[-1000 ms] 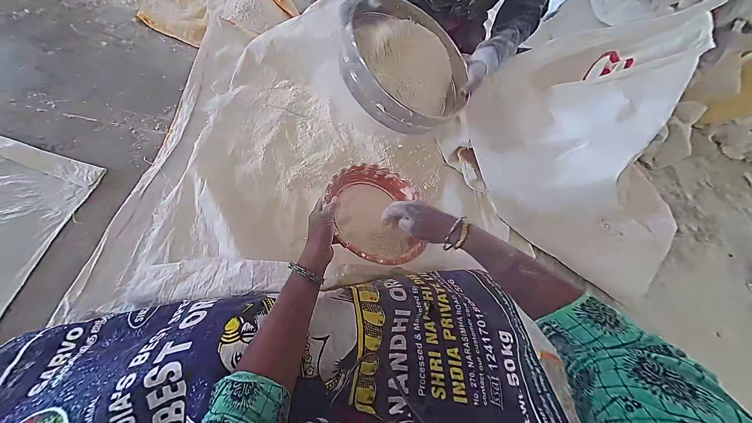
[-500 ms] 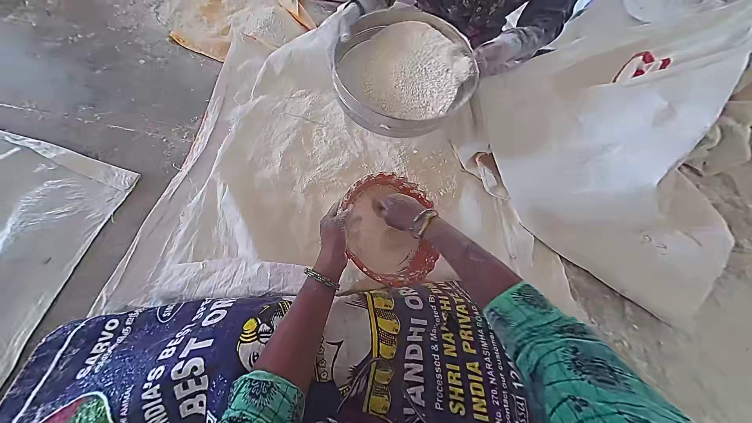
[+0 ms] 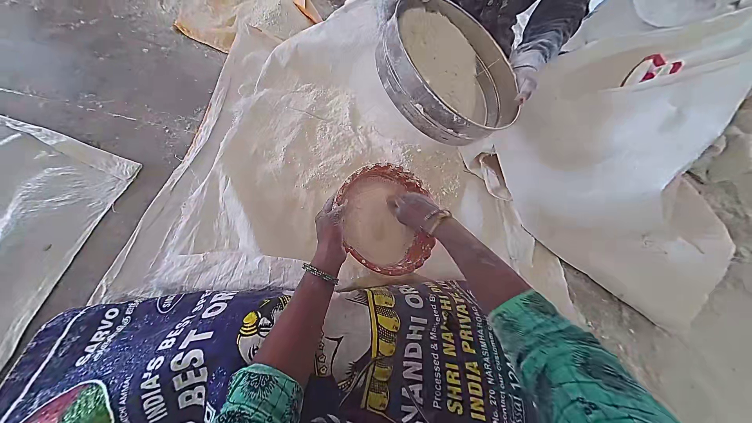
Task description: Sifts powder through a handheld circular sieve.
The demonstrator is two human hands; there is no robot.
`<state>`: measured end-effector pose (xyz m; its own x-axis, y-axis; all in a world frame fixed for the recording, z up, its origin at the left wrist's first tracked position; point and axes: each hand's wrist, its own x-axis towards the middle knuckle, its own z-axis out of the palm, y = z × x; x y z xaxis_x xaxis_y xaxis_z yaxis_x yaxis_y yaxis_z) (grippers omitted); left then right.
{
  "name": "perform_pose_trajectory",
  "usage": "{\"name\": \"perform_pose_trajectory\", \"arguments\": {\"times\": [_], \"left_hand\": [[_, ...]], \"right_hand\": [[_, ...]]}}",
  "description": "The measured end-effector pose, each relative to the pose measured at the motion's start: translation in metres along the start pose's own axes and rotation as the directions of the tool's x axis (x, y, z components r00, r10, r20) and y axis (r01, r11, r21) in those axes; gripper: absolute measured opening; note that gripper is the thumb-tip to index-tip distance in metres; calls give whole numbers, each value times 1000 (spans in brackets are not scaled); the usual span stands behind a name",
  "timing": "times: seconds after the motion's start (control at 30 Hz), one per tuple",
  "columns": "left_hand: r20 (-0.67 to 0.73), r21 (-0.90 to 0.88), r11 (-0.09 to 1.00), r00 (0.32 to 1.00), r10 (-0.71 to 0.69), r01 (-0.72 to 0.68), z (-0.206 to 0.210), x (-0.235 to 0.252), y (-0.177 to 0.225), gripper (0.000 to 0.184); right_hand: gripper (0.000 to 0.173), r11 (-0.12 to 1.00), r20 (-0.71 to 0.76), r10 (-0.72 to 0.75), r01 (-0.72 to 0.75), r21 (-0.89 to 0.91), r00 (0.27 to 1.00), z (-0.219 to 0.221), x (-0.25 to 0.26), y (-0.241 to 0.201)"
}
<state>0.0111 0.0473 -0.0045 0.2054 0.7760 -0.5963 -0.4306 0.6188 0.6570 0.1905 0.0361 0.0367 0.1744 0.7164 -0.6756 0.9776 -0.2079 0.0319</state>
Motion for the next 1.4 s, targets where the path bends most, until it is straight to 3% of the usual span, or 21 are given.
{"name": "perform_pose_trajectory", "arguments": {"times": [0.07, 0.1, 0.17, 0.2, 0.33, 0.4, 0.47, 0.53, 0.6, 0.67, 0.73, 0.8, 0.87, 0.93, 1.0, 1.07, 1.1, 1.17, 1.23, 1.33, 1.4], "left_hand": [[-15, -34, 999, 999, 29, -29, 1, 5, 1, 29], [-19, -39, 999, 999, 29, -30, 2, 6, -1, 29], [-21, -30, 1000, 1000, -2, 1, 3, 7, -9, 31], [-18, -38, 999, 1000, -19, 18, 4, 6, -12, 31], [-22, -49, 998, 999, -33, 32, 5, -4, -13, 29], [-31, -50, 999, 999, -14, 13, 3, -4, -9, 29], [-14, -87, 996, 999, -38, 36, 6, 1, -4, 31], [19, -88, 995, 999, -45, 47, 8, 3, -9, 31], [10, -75, 997, 1000, -13, 14, 6, 8, -13, 31], [-56, -79, 996, 997, 45, -50, -3, 13, -10, 32], [-118, -134, 987, 990, 76, -92, -8, 13, -6, 33], [-147, -159, 983, 987, 69, -92, -6, 11, -6, 30], [-144, -133, 989, 989, 42, -61, 4, 6, -6, 30], [-95, -110, 993, 995, 24, -34, 11, -2, -12, 34], [-32, -121, 992, 999, 44, -48, 11, -5, -18, 38], [-23, -152, 986, 998, 64, -67, 6, -5, -19, 40], [-33, -170, 983, 997, 66, -71, 4, -3, -17, 39], [-79, -177, 981, 994, 73, -86, -1, 0, -14, 36], [-102, -155, 982, 990, 93, -108, -1, 3, -10, 36], [-101, -165, 982, 992, 74, -90, 5, 5, -8, 36], [-93, -173, 981, 993, 72, -87, 6, 5, -5, 36]], "right_hand": [[33, 986, 250, -126, 148, -71, 960, 8, -23, -6], [33, 970, 306, -217, 239, -35, 927, 18, -32, -16], [38, 931, 246, -363, 337, 141, 899, 32, -40, -41], [37, 908, 109, -358, 318, 272, 927, 31, -33, -50], [30, 872, -320, -123, 257, 418, 939, 15, 19, -33], [34, 892, -361, 91, 86, 444, 928, 8, 21, -13], [43, 884, -386, 209, -5, 467, 899, 3, 19, -5], [46, 896, -381, 100, 84, 437, 919, 8, 18, -16], [44, 855, -313, -167, 295, 426, 935, 20, 11, -44], [42, 799, -174, -418, 452, 397, 892, 36, -4, -60], [41, 787, -46, -541, 525, 324, 840, 37, -28, -50], [36, 883, 39, -433, 415, 218, 901, 29, -41, -21], [34, 980, 23, -139, 134, 144, 990, 18, -36, 2], [49, 978, -98, 109, -89, 186, 989, 13, -14, 12], [58, 953, -258, 197, -122, 278, 946, 10, 13, 0], [60, 952, -315, 85, 16, 305, 945, 7, 24, -34], [57, 953, -295, -39, 124, 278, 955, 10, 24, -52], [48, 924, -182, -297, 330, 193, 938, 22, 7, -73], [46, 872, -48, -450, 451, 191, 892, 27, -23, -64], [37, 886, 4, -446, 442, 138, 895, 25, -45, -10], [29, 961, 8, -276, 276, -2, 961, 17, -42, 10]]}}
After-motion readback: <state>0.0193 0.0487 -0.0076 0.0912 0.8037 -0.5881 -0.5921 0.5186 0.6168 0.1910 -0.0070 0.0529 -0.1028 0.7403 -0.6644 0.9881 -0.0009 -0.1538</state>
